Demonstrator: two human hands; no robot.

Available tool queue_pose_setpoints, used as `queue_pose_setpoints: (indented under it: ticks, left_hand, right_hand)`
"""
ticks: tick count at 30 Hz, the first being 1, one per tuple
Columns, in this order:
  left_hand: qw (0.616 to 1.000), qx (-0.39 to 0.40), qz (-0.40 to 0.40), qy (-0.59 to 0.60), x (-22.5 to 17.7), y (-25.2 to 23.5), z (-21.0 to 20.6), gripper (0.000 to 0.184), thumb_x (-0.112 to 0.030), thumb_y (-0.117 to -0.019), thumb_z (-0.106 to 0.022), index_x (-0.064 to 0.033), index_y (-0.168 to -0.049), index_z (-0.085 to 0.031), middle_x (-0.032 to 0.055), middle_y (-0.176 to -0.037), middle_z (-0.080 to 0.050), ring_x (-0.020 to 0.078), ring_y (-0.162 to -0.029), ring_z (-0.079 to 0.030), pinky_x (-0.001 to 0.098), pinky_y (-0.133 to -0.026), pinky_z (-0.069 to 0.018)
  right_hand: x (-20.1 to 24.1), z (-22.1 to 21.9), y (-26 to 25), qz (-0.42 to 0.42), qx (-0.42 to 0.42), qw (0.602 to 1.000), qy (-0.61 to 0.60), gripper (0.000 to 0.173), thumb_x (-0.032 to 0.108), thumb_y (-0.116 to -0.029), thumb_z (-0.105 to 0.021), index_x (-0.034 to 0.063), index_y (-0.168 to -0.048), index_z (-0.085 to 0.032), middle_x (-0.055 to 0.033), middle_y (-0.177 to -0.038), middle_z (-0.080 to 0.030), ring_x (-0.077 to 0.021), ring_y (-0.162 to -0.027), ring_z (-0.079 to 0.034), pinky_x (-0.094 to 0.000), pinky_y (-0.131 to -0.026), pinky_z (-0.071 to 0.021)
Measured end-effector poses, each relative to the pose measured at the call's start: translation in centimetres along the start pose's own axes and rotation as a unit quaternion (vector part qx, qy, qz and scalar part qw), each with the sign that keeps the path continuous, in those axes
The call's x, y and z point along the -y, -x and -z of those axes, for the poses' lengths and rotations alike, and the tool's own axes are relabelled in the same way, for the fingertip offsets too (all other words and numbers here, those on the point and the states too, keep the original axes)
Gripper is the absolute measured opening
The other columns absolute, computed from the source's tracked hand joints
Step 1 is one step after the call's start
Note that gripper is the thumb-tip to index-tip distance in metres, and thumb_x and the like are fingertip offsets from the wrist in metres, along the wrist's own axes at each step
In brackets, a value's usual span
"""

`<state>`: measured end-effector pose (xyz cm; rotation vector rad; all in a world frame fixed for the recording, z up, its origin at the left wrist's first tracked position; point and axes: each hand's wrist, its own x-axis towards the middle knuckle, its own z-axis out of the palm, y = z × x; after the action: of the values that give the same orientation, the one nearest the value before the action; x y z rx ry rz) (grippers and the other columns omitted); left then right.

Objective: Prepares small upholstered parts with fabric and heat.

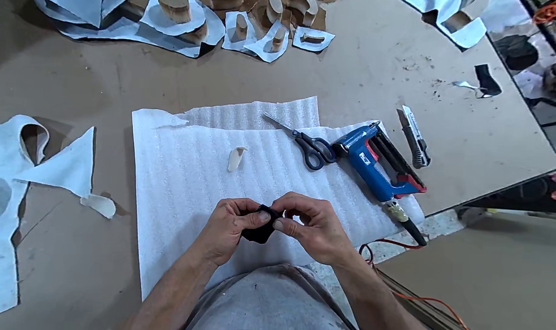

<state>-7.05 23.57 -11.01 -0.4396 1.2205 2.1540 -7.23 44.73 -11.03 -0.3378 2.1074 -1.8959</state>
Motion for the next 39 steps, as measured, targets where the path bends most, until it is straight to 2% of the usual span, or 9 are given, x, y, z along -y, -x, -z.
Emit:
queue_pose_setpoints:
  ticks: [6,11,16,21,23,26,30,34,39]
  left_hand:
    - [0.998,0.014,0.022,0.059,-0.4,-0.1,0.0,0.007,-0.003,-0.0929,-0.067,0.0012,-0.092,-0.073,0.0154,-0.088,-0.073,0.0169,-0.08,-0.072,0.0328,-0.077,-0.0612]
    - [0.993,0.021,0.045,0.103,-0.9,0.1,-0.3,0.015,-0.007,-0.0985,-0.06,-0.0003,-0.095,-0.073,0.0157,-0.091,-0.073,0.0175,-0.082,-0.073,0.0333,-0.079,-0.0616]
    - [0.991,0.045,0.031,0.125,-1.0,0.2,-0.7,0.014,-0.009,-0.098,-0.062,-0.0013,-0.094,-0.073,0.0148,-0.091,-0.073,0.0165,-0.082,-0.073,0.0326,-0.08,-0.0617]
    - [0.995,0.01,-0.066,-0.072,-1.3,-0.4,-0.7,0.007,-0.002,-0.095,-0.066,0.0001,-0.096,-0.072,0.0107,-0.082,-0.071,0.0133,-0.071,-0.068,0.0292,-0.069,-0.0595]
    - [0.937,-0.025,-0.219,-0.271,-0.7,-1.4,0.2,0.005,-0.007,-0.0924,-0.071,-0.0043,-0.095,-0.074,0.0029,-0.08,-0.072,0.0078,-0.069,-0.067,0.0238,-0.064,-0.0575]
    - [0.74,-0.084,-0.453,-0.491,0.8,-4.1,2.3,0.013,-0.016,-0.0936,-0.068,-0.0068,-0.096,-0.076,0.0006,-0.093,-0.073,0.0083,-0.088,-0.068,0.0254,-0.08,-0.0579]
    - [0.589,-0.096,-0.533,-0.6,3.5,-6.8,5.0,0.019,-0.015,-0.0971,-0.062,-0.0044,-0.099,-0.077,0.0088,-0.099,-0.075,0.0223,-0.098,-0.071,0.0368,-0.089,-0.0582]
    - [0.544,-0.126,-0.486,-0.672,5.3,-6.4,5.1,0.021,-0.017,-0.0975,-0.059,-0.0093,-0.099,-0.078,0.0057,-0.101,-0.075,0.0239,-0.1,-0.069,0.0415,-0.088,-0.0539]
    - [0.593,-0.182,-0.425,-0.659,5.8,-5.6,3.7,0.023,-0.022,-0.0969,-0.059,-0.0116,-0.096,-0.08,0.0049,-0.098,-0.069,0.0226,-0.097,-0.064,0.0362,-0.082,-0.0539]
  right_hand:
    - [1.3,-0.5,-0.1,-0.03,-0.023,0.999,0.017,0.01,0.017,-0.089,-0.075,0.0139,-0.098,-0.077,0.004,-0.084,-0.066,-0.0035,-0.056,-0.049,-0.0177,-0.048,-0.0417]
    - [2.5,-1.1,-0.1,-0.036,-0.045,0.998,-0.035,0.015,0.014,-0.0914,-0.074,0.0082,-0.104,-0.077,-0.0041,-0.088,-0.071,-0.0117,-0.065,-0.065,-0.024,-0.057,-0.0585]
    - [3.0,-0.3,-0.5,-0.06,-0.017,0.99,-0.127,0.016,0.008,-0.0911,-0.072,0.0034,-0.106,-0.076,-0.0096,-0.087,-0.073,-0.0121,-0.067,-0.067,-0.024,-0.061,-0.0593]
    - [2.3,-0.5,-0.6,0.019,-0.052,0.992,0.11,0.013,0.011,-0.0893,-0.07,0.0147,-0.101,-0.075,0.006,-0.092,-0.069,-0.005,-0.075,-0.064,-0.0208,-0.063,-0.0541]
    - [0.2,-0.5,-1.6,0.112,-0.058,0.97,0.208,0.014,0.009,-0.0892,-0.069,0.0125,-0.103,-0.072,0.0041,-0.102,-0.068,-0.0034,-0.082,-0.063,-0.0197,-0.066,-0.0542]
    - [-4.1,0.0,-4.2,0.255,-0.075,0.927,0.265,0.01,0.007,-0.0914,-0.069,0.0077,-0.101,-0.074,-0.005,-0.103,-0.069,-0.0122,-0.096,-0.066,-0.0256,-0.079,-0.0575]
    - [-8.5,0.3,-5.4,0.314,-0.065,0.887,0.333,0.013,0.004,-0.0921,-0.067,0.0077,-0.098,-0.077,-0.0076,-0.1,-0.074,-0.0186,-0.094,-0.07,-0.0314,-0.082,-0.0596]
    - [-9.0,0.0,-3.6,0.257,-0.026,0.886,0.386,0.018,0.006,-0.0914,-0.065,0.0088,-0.102,-0.079,-0.0056,-0.107,-0.074,-0.0191,-0.101,-0.069,-0.0323,-0.087,-0.0587]
    - [-8.9,-0.6,-3.2,0.221,-0.042,0.901,0.372,0.017,0.009,-0.0905,-0.067,0.0109,-0.102,-0.08,-0.0023,-0.108,-0.073,-0.0168,-0.104,-0.067,-0.0312,-0.09,-0.0573]
